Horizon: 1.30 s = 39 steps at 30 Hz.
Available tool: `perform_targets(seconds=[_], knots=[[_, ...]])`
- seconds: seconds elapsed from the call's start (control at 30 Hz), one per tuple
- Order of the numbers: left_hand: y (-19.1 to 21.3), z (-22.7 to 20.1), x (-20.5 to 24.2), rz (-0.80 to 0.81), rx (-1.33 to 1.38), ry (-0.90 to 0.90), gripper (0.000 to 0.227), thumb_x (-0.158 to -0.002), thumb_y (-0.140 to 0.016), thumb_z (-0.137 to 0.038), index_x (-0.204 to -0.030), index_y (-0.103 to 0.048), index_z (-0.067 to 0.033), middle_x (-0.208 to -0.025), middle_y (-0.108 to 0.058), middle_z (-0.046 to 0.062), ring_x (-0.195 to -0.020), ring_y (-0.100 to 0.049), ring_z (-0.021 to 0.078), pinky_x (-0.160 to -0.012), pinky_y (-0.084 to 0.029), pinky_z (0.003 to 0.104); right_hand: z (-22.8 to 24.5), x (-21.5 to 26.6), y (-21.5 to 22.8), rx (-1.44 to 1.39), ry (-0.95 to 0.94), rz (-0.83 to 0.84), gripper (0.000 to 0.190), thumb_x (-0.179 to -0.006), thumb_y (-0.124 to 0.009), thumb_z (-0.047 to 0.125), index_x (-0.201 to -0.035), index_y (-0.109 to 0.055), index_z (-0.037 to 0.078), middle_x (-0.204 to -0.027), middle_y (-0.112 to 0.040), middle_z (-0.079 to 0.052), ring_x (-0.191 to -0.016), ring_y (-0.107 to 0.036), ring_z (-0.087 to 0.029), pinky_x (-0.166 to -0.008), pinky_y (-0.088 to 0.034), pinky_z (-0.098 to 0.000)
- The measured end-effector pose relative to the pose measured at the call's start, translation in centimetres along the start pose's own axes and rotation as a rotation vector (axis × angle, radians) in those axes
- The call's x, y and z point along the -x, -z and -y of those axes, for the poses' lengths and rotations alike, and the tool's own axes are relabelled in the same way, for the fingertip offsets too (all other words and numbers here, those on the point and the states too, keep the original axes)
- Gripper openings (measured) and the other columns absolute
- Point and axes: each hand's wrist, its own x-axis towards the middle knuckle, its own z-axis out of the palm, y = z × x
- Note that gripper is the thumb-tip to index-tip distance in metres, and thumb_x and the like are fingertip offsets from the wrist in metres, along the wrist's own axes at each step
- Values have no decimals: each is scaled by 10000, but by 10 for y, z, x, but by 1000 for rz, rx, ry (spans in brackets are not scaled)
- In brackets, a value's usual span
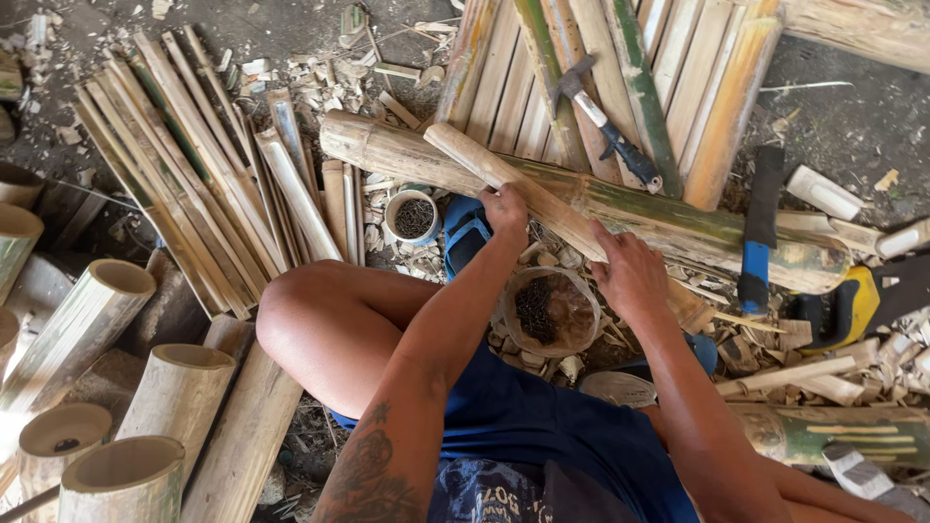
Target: The person assembles a bamboo structure by cutting bamboo strips with a hand saw and securing them with nails using a hammer. The person repeatedly positions bamboo pieces, saws them to size, and hammers nails to fasten them into a frame.
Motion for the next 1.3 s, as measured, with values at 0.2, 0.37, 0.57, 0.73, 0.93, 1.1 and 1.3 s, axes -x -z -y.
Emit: perform_targets(seconds=[0.2,0.37,0.57,0.73,0.93,1.1,1.3], knots=[[1,-20,20,198,118,246,512,-1009,-463,-390,-1405,-429,-68,-1276,-593,182,-1047,-599,311,-820,-520,461,0,12,5,84,4,-110,677,-982,-667,289,-1595,-381,284,-1238,-631,-153,-1078,-646,-303,-900,-522,-505],[9,-38,28,241,179,275,543,-1036,-426,-513,-1421,-457,-132,-1331,-585,143,-1064,-603,280,-746,-555,443,13,11,12,98,-1,-120,664,-995,-644,299,-1602,-374,285,-1217,-625,-143,-1072,-637,-294,-894,-525,-495],[9,-31,17,270,223,290,519,-1038,-436,-518,-1379,-497,-132,-1314,-590,104,-1062,-599,244,-760,-555,425,21,8,17,97,-6,-104,696,-976,-664,294,-1608,-374,273,-1221,-623,-152,-1065,-638,-291,-891,-533,-493],[9,-25,17,275,228,371,475,-1036,-409,-526,-1326,-513,-165,-1204,-613,51,-934,-618,217,-692,-511,374,22,8,20,65,-31,-79,736,-957,-686,314,-1614,-356,292,-1224,-620,-157,-1061,-638,-298,-896,-537,-511],[10,-25,18,247,191,361,473,-1052,-365,-519,-1287,-551,-154,-945,-673,32,-681,-637,182,-571,-455,363,17,4,18,36,-32,-114,732,-956,-690,327,-1609,-361,281,-1199,-624,-160,-1054,-635,-304,-893,-528,-542],[17,-29,27,267,221,387,470,-1065,-390,-531,-1270,-567,-147,-909,-654,39,-693,-617,153,-600,-481,334,8,5,12,49,0,-145,713,-972,-687,327,-1609,-373,265,-1198,-632,-171,-1014,-652,-299,-853,-552,-519],[22,-36,33,264,246,383,514,-1056,-401,-535,-1282,-584,-111,-873,-633,47,-669,-605,164,-577,-468,348,15,-1,13,79,-19,-113,761,-964,-703,304,-1633,-343,251,-1181,-633,-177,-992,-652,-305,-829,-562,-497]])
